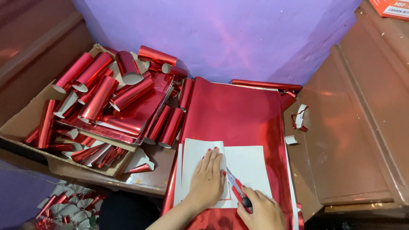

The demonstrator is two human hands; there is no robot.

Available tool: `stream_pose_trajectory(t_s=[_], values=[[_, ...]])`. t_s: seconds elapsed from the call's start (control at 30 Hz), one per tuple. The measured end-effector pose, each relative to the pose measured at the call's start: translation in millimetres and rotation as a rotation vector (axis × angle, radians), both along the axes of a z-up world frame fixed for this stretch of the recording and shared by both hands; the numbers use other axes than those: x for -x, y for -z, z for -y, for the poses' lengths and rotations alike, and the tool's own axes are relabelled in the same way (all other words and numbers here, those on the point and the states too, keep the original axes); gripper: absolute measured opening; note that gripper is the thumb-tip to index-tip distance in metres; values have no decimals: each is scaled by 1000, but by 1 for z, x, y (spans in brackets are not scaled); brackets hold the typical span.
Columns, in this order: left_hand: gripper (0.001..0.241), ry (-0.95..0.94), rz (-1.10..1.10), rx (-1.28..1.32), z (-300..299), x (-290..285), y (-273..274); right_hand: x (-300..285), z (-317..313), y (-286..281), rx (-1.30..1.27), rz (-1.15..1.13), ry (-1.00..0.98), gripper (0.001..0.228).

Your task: The person uses a utility knife to cut a sheet of red metallic wrapping paper on a table. They then roll the cut pieces into tubes and place them into a cardboard box. The person also cuts a white paper template and folds the red paper.

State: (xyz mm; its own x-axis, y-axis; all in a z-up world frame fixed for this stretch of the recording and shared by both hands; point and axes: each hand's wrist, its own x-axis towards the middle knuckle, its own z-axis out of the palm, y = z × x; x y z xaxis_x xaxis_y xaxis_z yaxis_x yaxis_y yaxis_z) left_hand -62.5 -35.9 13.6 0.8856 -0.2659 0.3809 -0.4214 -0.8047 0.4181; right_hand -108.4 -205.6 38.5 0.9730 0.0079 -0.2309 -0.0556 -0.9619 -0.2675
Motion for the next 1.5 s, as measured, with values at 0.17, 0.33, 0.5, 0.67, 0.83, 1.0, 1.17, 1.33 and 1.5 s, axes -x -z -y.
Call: stream_pose_trajectory(t_s=[0.17,0.33,0.5,0.67,0.83,1.0,1.17,1.33,1.5], values=[[53,5,-27,-89,-1,-1,0,-4,0,13,-59,118,14,42],[53,6,26,-94,-1,0,-3,-16,-11,-4,-98,132,10,38],[53,5,10,-105,-1,0,-4,-24,-15,-1,-112,271,-20,35],[52,-4,0,-114,-1,-1,-4,-34,-19,-1,-106,366,-37,35],[52,3,-23,-117,-1,-1,-4,-51,-20,3,-93,350,-75,35],[53,-2,-41,-142,-1,-2,-1,-66,-26,7,-41,442,-83,37],[74,58,-54,-122,-5,-4,7,-76,-25,1,-23,445,-27,35],[92,130,-171,-137,-7,-11,7,-66,-11,-14,53,260,71,42],[80,-16,-245,-193,0,-2,-19,-50,12,-13,59,103,183,45]])
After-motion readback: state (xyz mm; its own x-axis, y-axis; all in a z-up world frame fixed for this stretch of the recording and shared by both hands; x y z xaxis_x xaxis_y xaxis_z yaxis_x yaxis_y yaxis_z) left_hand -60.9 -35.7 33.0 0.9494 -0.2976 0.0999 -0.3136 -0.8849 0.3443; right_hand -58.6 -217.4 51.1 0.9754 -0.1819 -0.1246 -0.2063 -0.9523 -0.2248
